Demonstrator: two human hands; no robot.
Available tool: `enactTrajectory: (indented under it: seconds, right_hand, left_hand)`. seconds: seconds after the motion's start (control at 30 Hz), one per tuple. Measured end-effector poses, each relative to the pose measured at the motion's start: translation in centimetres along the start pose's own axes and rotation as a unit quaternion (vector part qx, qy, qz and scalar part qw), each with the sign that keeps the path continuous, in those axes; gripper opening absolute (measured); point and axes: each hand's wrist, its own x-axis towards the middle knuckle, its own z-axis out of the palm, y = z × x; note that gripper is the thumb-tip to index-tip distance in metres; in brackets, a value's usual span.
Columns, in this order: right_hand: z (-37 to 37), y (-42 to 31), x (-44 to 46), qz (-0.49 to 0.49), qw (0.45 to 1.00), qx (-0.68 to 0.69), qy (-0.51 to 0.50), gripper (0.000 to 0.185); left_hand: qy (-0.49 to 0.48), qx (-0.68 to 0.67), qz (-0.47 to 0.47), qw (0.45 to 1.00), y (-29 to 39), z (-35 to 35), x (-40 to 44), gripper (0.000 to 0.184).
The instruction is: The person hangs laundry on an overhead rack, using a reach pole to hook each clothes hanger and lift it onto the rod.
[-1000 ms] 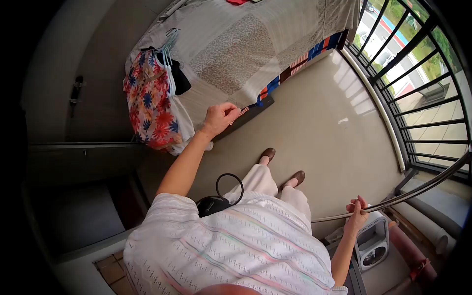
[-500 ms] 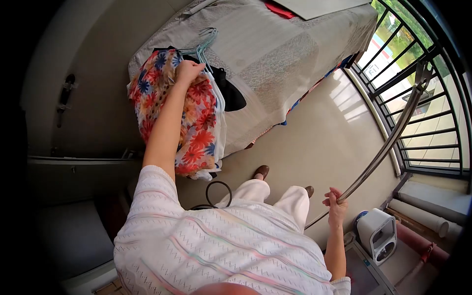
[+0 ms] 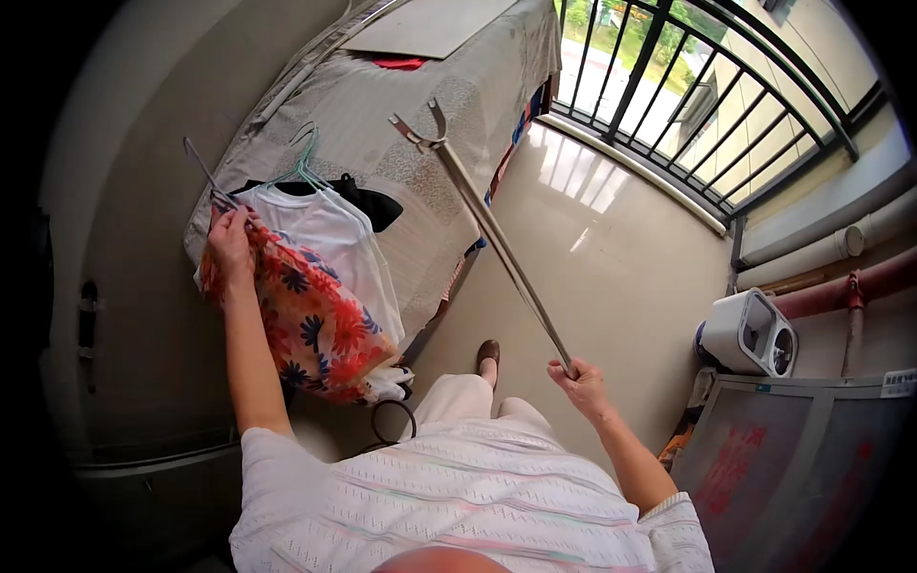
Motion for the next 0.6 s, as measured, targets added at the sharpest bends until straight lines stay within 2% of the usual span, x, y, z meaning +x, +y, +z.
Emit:
enactTrajectory:
  seconds: [0.03, 0.07, 0.17, 0.23, 0.37, 0.5, 0.6]
  right_hand:
    - [0.2, 0.5, -1.0, 0.003, 1.000, 0.009, -0.003, 0.042]
    - [0.2, 1.1, -2.1, 0.005, 1.000, 0.018, -0.012, 0.043]
    - [0.7, 5.1, -5.3, -0.078, 0.995, 0.058, -0.006, 0.044]
    - [0.6, 6.5, -8.4, -0.078, 0.994, 0.073, 0.003, 0.044]
    - [0.0, 8.6, -14.3, -0.068, 0.995, 0.071, 0.021, 0.045]
    - [-1.0, 5.9, -19.1, -0.071, 0.988, 0.129, 0.045, 0.041]
    - [-1.5, 5.0, -21.2, -0.106, 0.980, 0.153, 0.067, 0.031]
  left_hand:
    - [-0.002, -0.058, 0.029, 0.998, 0.4, -1.5, -0.4, 0.009]
    - [0.003, -0.012, 0.055, 0.998, 1.4, -3.3, -1.2, 0.008]
    - [-0.060, -0.073, 0.102, 0.990, 6.4, -5.6, -5.9, 0.007]
    - [-0.044, -0.045, 0.138, 0.988, 10.5, -5.9, -10.4, 0.012]
    - [-0.126, -0.063, 0.163, 0.976, 16.5, -7.8, -17.5, 0.018]
    - [-0.155, -0.100, 0.194, 0.964, 22.4, -7.4, -23.3, 0.025]
    - [-0.263, -0.017, 0.215, 0.940, 27.4, -7.0, -26.2, 0.030]
